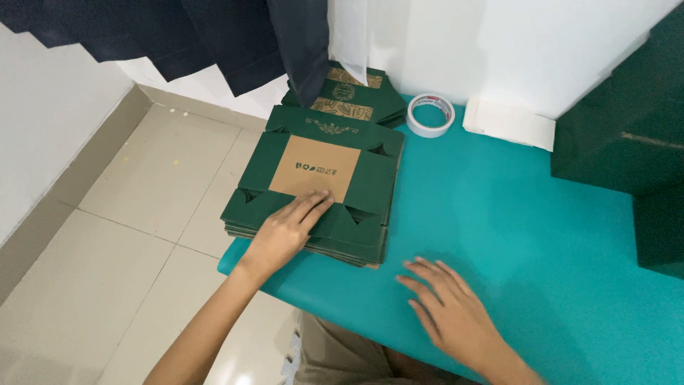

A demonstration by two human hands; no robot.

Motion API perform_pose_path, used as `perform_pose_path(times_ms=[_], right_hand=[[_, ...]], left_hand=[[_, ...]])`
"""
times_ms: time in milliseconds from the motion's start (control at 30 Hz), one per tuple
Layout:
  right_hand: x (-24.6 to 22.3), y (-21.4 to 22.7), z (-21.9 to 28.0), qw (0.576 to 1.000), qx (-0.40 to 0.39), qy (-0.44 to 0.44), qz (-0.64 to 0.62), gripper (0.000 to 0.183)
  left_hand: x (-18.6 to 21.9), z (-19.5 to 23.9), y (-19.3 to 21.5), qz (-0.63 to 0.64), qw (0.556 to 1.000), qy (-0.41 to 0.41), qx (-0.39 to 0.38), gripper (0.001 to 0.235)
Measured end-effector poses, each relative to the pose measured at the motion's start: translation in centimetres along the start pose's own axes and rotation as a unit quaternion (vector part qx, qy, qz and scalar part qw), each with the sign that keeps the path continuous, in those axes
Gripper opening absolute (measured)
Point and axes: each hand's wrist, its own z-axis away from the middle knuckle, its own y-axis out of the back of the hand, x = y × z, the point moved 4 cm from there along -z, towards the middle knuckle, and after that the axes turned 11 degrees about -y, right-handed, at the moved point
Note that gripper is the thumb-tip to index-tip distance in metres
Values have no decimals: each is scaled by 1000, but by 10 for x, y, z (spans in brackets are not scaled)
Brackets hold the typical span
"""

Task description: Assembling small green cardboard boxes from flat templates by folding and tucking flaps, then placing a paper insert inside.

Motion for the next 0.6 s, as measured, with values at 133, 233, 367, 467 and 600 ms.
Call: perform_pose_path(times_ms=[133, 233, 367, 467, 600], right_hand=[[-35, -1, -57, 988, -83, 98, -85, 43], [-40, -16, -100, 985, -124, 113, -44, 49], [-42, -16, -135, 988, -4, 103, -116, 38], [-20, -17, -158, 990, 36, 76, -116, 36], [-2, -39, -172, 988, 43, 38, -143, 38]], left_hand=[[5, -10, 16, -288, 958, -10, -2, 58], [3, -17, 24, -357, 933, -1, -37, 68], [5, -19, 30, -354, 933, -1, -55, 68], [7, -15, 23, -362, 931, -7, -56, 67], [19, -20, 36, -391, 919, -29, -29, 56]])
